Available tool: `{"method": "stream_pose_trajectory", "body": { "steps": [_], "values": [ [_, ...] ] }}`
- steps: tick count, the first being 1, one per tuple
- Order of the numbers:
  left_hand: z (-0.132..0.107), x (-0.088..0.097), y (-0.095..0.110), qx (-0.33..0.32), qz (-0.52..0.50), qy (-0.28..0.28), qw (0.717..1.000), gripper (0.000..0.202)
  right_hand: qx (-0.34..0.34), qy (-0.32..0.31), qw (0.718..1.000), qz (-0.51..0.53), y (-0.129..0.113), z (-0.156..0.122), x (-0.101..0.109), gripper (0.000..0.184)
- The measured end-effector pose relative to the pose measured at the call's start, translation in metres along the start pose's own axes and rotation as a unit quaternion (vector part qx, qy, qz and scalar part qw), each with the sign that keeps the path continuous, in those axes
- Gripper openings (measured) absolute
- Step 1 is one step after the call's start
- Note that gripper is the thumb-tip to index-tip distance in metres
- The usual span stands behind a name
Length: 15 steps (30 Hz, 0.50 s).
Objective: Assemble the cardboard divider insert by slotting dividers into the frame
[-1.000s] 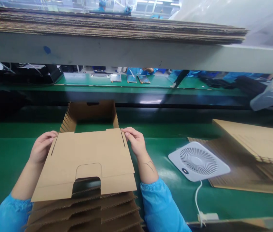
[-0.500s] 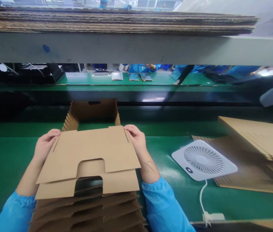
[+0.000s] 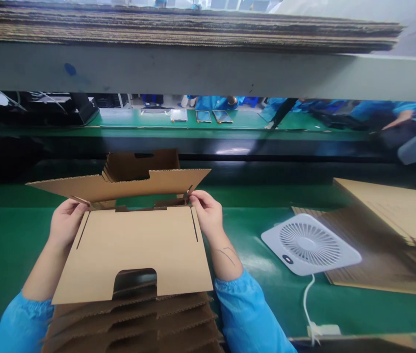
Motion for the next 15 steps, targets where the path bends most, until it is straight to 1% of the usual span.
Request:
{"method": "stream_pose_trajectory", "body": {
  "steps": [3, 6, 8, 11, 15],
  "values": [
    [0.000, -0.002, -0.001, 0.009, 0.002, 0.012, 1.000, 0.046, -0.012, -0.020, 1.000, 0.011, 0.002, -0.001, -0.003, 0.033],
    [0.000, -0.005, 0.000, 0.016, 0.001, 0.017, 1.000, 0.043, -0.042, -0.004, 0.998, 0.041, 0.010, -0.002, -0.004, 0.036],
    [0.000, -0.006, 0.001, 0.020, -0.004, 0.019, 1.000, 0.043, -0.049, 0.004, 0.998, 0.044, 0.015, -0.003, -0.004, 0.036],
    [0.000, -0.007, 0.000, 0.022, -0.011, 0.021, 0.999, 0.044, -0.033, 0.004, 0.999, 0.037, 0.018, -0.003, -0.003, 0.033],
    [0.000, -0.006, -0.006, 0.026, -0.009, 0.017, 0.999, 0.044, -0.010, -0.003, 0.999, 0.036, 0.017, -0.003, -0.001, 0.036]
  ]
}}
Point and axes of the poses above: each hand's wrist, its own z-axis towards the middle knuckle, its own x-axis out of the back of the hand, y = z × x, the point moved 5 cm from there along z, towards the middle knuckle, and after that the axes turned 15 degrees about -z, right-handed, at the moved point
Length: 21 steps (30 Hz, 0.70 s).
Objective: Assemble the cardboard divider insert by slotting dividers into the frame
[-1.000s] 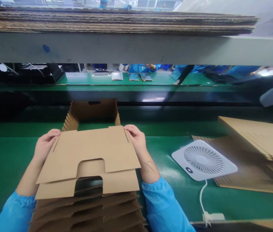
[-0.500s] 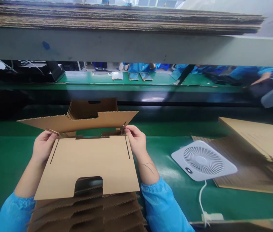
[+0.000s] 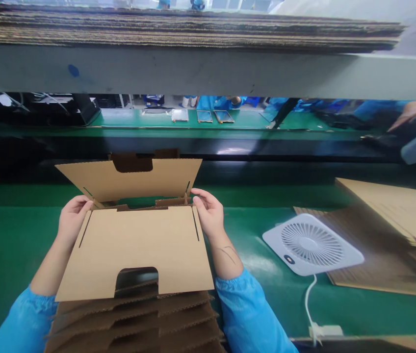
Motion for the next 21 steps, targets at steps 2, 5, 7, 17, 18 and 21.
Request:
{"method": "stream_pose_trajectory", "body": {
  "steps": [2, 5, 7, 17, 18, 21],
  "values": [
    [0.001, 0.001, -0.004, 0.016, -0.002, -0.024, 1.000, 0.043, 0.009, 0.002, 1.000, -0.007, -0.003, 0.000, 0.001, 0.037],
    [0.004, 0.004, -0.007, 0.031, -0.018, -0.085, 0.996, 0.043, 0.003, -0.001, 1.000, 0.002, -0.006, 0.000, 0.003, 0.037],
    [0.007, 0.008, -0.008, 0.028, -0.030, -0.105, 0.994, 0.046, -0.010, -0.005, 1.000, 0.013, -0.006, 0.000, 0.002, 0.039],
    [0.006, 0.006, -0.010, 0.026, -0.032, -0.105, 0.994, 0.043, -0.057, -0.001, 0.998, 0.003, 0.009, 0.003, -0.004, 0.048],
    [0.006, 0.006, -0.009, 0.019, -0.026, -0.106, 0.994, 0.042, -0.059, -0.004, 0.998, 0.001, 0.010, 0.003, -0.004, 0.049],
    [0.006, 0.006, -0.006, 0.010, -0.020, -0.105, 0.994, 0.043, -0.067, -0.009, 0.998, 0.003, 0.014, 0.003, -0.005, 0.053]
  ]
}}
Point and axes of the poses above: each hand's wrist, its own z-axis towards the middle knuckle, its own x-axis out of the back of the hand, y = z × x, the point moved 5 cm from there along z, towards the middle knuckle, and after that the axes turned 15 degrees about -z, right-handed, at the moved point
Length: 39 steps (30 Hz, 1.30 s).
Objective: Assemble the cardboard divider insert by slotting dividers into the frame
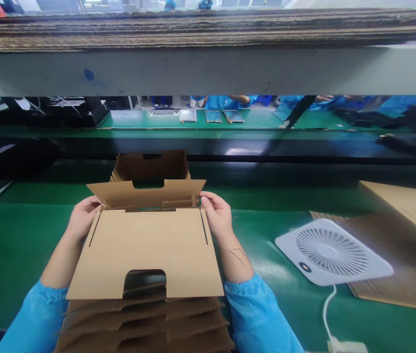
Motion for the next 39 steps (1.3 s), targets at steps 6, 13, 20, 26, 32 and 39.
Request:
{"method": "stream_pose_trajectory", "body": {
  "steps": [6, 13, 20, 26, 32, 39],
  "values": [
    [-0.005, -0.005, -0.001, 0.030, -0.026, 0.017, 0.999, 0.043, -0.007, -0.012, 1.000, 0.009, 0.003, 0.001, -0.008, 0.054],
    [-0.004, -0.004, -0.005, 0.041, -0.032, -0.001, 0.999, 0.046, -0.001, -0.030, 0.999, 0.017, -0.002, 0.001, -0.008, 0.046],
    [-0.005, -0.008, -0.006, 0.058, -0.060, -0.041, 0.996, 0.058, 0.000, -0.035, 0.999, 0.016, -0.003, 0.005, -0.004, 0.047],
    [-0.012, -0.012, -0.001, 0.060, -0.153, -0.064, 0.984, 0.062, 0.001, -0.015, 0.998, 0.055, -0.012, 0.000, -0.005, 0.047],
    [-0.006, -0.009, 0.007, -0.025, -0.137, -0.041, 0.989, 0.048, 0.119, -0.050, 0.992, 0.012, -0.030, 0.001, 0.016, 0.059],
    [-0.006, -0.014, 0.011, -0.017, -0.108, -0.048, 0.993, 0.042, 0.076, -0.226, 0.971, -0.023, -0.042, 0.001, 0.027, 0.067]
  ]
}}
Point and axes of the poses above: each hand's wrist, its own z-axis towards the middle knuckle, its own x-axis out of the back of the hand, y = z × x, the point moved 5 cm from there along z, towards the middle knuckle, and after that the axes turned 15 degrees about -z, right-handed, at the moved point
